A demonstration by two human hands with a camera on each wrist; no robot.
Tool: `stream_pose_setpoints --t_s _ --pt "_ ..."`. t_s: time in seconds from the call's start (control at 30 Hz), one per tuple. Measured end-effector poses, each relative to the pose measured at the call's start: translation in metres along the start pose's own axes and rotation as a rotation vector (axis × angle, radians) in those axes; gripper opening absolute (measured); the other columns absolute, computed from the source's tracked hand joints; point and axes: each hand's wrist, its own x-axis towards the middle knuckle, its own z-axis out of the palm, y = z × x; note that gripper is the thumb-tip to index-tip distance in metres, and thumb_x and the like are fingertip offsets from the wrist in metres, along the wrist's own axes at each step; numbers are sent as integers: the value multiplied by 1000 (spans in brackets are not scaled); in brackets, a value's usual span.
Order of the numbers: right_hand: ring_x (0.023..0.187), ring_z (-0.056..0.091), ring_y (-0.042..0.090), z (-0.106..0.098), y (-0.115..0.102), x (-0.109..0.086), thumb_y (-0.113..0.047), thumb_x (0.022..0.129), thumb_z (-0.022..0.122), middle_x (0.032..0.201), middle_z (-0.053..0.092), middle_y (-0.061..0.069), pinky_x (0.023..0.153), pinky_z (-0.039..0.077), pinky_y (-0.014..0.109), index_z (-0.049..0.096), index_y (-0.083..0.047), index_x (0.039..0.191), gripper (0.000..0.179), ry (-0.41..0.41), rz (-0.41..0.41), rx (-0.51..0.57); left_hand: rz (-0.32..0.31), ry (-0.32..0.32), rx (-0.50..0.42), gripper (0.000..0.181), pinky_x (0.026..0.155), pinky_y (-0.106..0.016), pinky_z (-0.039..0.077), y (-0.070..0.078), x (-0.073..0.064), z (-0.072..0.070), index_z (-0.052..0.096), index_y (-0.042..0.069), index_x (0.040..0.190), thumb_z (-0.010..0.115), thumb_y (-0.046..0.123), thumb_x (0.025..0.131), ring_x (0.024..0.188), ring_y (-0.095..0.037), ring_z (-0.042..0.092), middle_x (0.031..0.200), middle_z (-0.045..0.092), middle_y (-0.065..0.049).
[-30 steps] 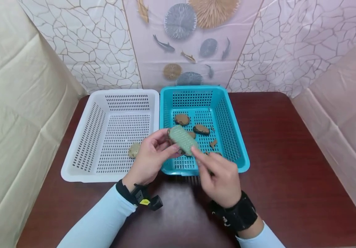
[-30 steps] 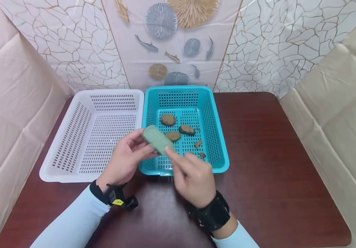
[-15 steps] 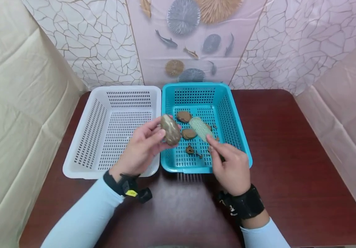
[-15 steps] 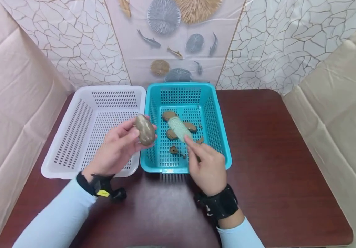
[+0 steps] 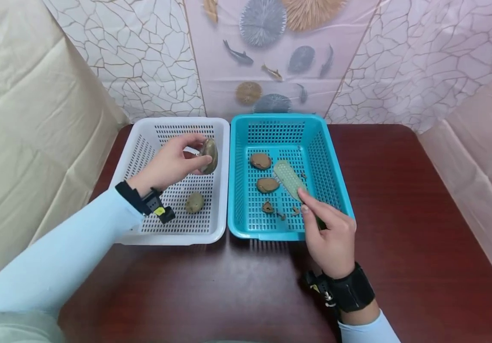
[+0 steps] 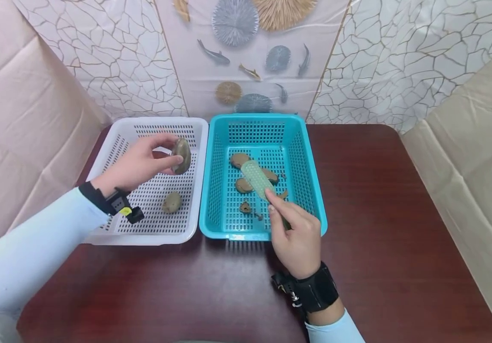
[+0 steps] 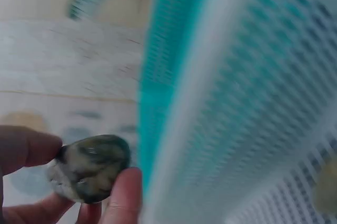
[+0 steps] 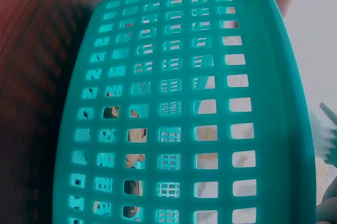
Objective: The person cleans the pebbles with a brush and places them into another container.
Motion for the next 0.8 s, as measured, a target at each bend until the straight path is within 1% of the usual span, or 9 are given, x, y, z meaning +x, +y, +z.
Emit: stream_pose_setpoints --t_s 0.07,0.23,0.33,0.4,0.5,0.57,0.63,0.73,0.8 --pt "88 76 23 -1 0 -1 7 98 73 126 80 9 69 52 21 76 -7 139 43 0 -4 6 -41 -45 87 48 82 -35 67 -10 8 -2 58 -2 152 70 9 107 107 -35 72 134 61 -21" --pt "92 77 24 -3 0 -1 8 98 71 126 80 10 81 57 18 76 -5 138 42 11 -1 25 -174 -146 219 43 84 -41 68 -35 25 -3 60 -8 146 67 14 110 102 -32 72 125 66 -23" --pt "98 78 26 -5 0 0 8 99 70 131 78 10 89 58 18 75 -4 138 42 21 5 35 -223 -179 272 43 83 -40 67 -51 32 0 60 -11 145 63 17 112 100 -32 75 124 70 -25" --pt "93 77 25 -6 0 1 9 98 70 132 77 12 83 55 15 75 -3 138 42 32 17 58 -251 -191 301 43 83 -39 67 -60 35 1 60 -11 144 63 18 112 99 -32 76 125 70 -25" --pt "73 68 14 -7 0 2 12 98 68 96 82 10 72 48 16 75 -1 138 43 50 41 117 -306 -207 304 40 84 -39 67 -69 37 4 61 -10 142 62 18 113 102 -32 75 127 70 -25" --pt "70 64 7 -9 0 2 14 98 67 74 71 8 69 47 16 74 0 138 43 65 67 159 -342 -216 281 38 86 -39 67 -73 39 6 61 -9 141 62 17 113 108 -33 73 129 67 -25" --pt "73 66 2 -10 0 3 15 99 65 60 56 4 69 50 16 74 0 139 43 74 85 180 -360 -217 266 35 87 -39 67 -77 41 9 61 -7 142 60 15 114 114 -35 70 131 65 -24" --pt "83 72 0 -13 0 3 14 100 66 68 64 10 67 51 17 74 1 138 40 89 117 189 -353 -206 271 33 86 -38 67 -80 43 12 63 -4 142 58 14 115 119 -37 67 133 62 -24" --pt "74 69 -1 -14 1 4 13 101 66 73 69 13 61 45 18 74 2 137 39 94 123 184 -340 -188 287 31 85 -38 67 -82 44 14 64 -2 142 57 13 115 119 -38 66 134 61 -23"
